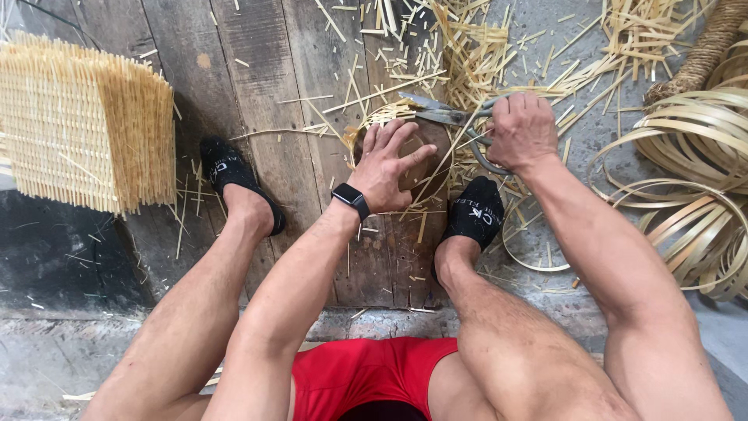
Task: The person sits on the floor assembling woven bamboo trays. They fit a bamboo rim ring around a square woven mat, press the assembly over a round wooden mold, and use scissors to trim the protruding strip ends, repeating the cycle for successive trays.
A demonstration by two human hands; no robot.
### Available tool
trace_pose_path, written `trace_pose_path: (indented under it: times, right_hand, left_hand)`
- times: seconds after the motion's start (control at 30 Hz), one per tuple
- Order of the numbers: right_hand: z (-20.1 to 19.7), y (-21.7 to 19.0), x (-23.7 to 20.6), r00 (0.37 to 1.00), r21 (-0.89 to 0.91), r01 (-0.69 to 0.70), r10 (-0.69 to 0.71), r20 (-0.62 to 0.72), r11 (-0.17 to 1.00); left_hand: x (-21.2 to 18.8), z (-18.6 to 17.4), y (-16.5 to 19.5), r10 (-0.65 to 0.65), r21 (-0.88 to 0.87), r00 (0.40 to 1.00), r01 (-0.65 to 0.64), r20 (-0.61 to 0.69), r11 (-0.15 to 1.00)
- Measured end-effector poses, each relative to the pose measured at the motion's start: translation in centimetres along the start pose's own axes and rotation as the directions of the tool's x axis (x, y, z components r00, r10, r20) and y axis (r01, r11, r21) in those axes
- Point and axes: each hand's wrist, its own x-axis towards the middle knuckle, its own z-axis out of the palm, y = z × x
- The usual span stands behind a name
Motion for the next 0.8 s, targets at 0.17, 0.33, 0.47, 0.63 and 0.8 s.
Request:
trace_pose_path:
  times: [0.17,0.33,0.47,0.63,0.8]
  right_hand:
    - [-0.5,1.9,-0.5,0.991,0.087,-0.009,-0.003,0.132,0.996]
    - [-2.6,0.1,-0.2,1.0,0.057,-0.003,0.004,-0.017,0.998]
    - [-1.3,-1.9,0.9,0.997,0.06,-0.06,0.056,0.057,0.996]
    - [0.2,0.9,0.6,0.984,0.081,-0.031,0.017,0.177,0.996]
    - [-0.7,0.2,0.5,0.987,-0.007,0.017,-0.018,-0.158,1.0]
  left_hand:
    - [-0.8,2.0,3.7,-0.394,-0.251,0.783,0.307,-0.482,0.918]
    - [0.3,4.0,4.7,-0.576,-0.331,0.648,0.472,-0.498,0.817]
    - [-0.3,3.5,3.9,-0.474,-0.224,0.7,0.424,-0.533,0.878]
    - [-0.1,2.6,3.1,-0.586,-0.33,0.655,0.485,-0.478,0.81]
    - [0.5,3.1,2.8,-0.576,-0.347,0.684,0.461,-0.448,0.817]
